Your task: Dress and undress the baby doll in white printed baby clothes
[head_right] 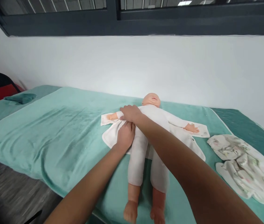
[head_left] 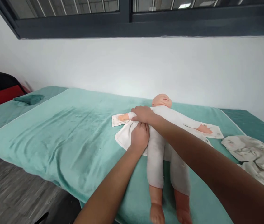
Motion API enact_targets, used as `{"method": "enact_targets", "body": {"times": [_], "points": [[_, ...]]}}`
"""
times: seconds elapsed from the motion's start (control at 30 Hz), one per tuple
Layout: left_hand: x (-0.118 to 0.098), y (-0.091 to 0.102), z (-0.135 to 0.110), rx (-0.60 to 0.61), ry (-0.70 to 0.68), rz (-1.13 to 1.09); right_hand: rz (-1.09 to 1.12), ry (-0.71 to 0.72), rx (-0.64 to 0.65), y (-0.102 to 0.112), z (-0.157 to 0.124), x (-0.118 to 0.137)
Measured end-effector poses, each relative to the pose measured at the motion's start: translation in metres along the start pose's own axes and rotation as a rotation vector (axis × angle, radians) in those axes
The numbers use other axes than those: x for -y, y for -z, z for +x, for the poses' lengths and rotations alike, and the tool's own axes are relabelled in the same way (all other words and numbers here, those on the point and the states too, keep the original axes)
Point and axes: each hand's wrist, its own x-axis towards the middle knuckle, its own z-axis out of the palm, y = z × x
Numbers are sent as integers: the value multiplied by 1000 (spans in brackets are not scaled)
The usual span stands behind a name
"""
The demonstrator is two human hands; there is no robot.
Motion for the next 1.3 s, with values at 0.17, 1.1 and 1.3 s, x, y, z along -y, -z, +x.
{"method": "enact_targets", "body": {"times": [0.17, 1.1, 1.3], "points": [[27, 6, 20, -101, -13, 252, 85, -71, -145, 15, -23, -16], [58, 11, 35, -174, -17, -184, -96, -142, -33, -15, -37, -6], [64, 13, 41, -274, 13, -122, 33, -157, -216, -1, -50, -14]]}}
